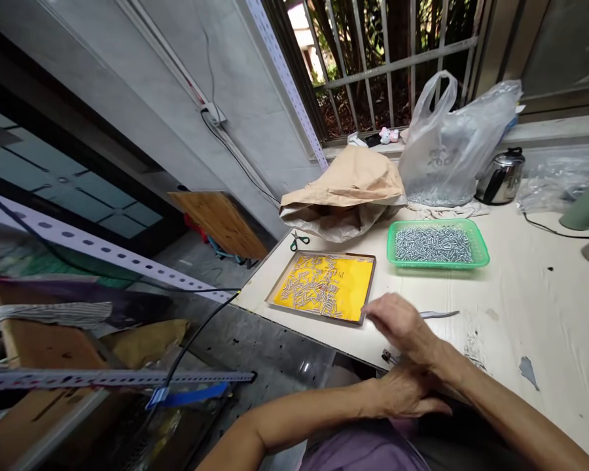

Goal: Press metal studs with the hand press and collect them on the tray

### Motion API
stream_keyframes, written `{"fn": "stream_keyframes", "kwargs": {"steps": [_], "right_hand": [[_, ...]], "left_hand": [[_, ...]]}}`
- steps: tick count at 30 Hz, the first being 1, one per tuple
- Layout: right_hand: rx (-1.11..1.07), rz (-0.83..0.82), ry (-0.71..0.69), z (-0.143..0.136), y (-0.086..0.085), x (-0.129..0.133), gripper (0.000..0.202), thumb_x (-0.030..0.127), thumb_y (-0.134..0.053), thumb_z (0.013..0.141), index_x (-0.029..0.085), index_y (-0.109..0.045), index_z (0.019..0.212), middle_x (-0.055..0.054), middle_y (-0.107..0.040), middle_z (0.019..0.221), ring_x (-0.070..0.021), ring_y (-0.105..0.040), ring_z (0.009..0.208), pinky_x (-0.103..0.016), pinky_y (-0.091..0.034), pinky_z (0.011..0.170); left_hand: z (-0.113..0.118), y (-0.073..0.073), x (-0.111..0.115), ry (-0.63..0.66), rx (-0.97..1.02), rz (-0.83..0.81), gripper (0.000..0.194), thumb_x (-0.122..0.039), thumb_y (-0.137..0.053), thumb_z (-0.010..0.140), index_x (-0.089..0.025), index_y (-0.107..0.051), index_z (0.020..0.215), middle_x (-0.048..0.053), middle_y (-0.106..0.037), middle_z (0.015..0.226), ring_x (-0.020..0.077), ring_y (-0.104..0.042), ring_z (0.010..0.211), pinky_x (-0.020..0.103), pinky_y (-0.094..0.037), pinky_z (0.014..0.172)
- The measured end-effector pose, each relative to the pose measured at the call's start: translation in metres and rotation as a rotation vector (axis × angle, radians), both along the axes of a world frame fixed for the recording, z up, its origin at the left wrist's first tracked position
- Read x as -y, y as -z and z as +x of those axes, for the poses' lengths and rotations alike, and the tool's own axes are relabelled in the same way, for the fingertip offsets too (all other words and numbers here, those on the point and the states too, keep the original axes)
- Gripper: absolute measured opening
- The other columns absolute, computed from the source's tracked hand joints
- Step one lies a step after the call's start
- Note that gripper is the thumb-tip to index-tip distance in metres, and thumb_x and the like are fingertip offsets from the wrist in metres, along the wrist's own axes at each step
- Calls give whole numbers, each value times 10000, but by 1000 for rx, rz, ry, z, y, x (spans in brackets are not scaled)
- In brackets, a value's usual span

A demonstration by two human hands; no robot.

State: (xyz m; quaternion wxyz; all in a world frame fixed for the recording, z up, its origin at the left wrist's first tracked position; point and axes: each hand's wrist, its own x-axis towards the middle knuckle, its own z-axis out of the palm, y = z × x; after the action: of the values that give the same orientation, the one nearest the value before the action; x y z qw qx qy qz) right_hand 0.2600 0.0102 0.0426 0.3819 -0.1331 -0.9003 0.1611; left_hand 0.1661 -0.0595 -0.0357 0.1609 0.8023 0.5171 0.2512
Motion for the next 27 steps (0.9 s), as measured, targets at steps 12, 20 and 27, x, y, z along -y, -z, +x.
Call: {"fn": "stream_keyframes", "kwargs": {"steps": [12,20,27], "right_hand": [[294,13,636,54,8,-113,369,366,-412,925,149,-641,1117,-174,-612,1177,-320,-586,1075,-474,-513,835],[349,-171,392,81,27,17,323,312,-353,972,209,-651,1040,-98,-662,1012,-214,-636,935,-350,-547,804],[440,-274,432,99,36,54,282,217,-375,963,170,-651,997,-86,-638,870,-200,-597,822,-319,-522,705]], "left_hand": [[-175,-42,-83,-775,-463,-138,256,-259,-479,913,-142,-694,837,111,-614,937,244,-518,971,343,-448,796],[-179,-42,-97,-667,-453,-242,193,-152,-497,828,-120,-685,802,127,-650,916,232,-554,937,319,-429,787],[-91,-46,-39,-345,252,-706,246,-340,-580,720,-133,-699,782,12,-637,642,112,-510,530,212,-377,506]]}}
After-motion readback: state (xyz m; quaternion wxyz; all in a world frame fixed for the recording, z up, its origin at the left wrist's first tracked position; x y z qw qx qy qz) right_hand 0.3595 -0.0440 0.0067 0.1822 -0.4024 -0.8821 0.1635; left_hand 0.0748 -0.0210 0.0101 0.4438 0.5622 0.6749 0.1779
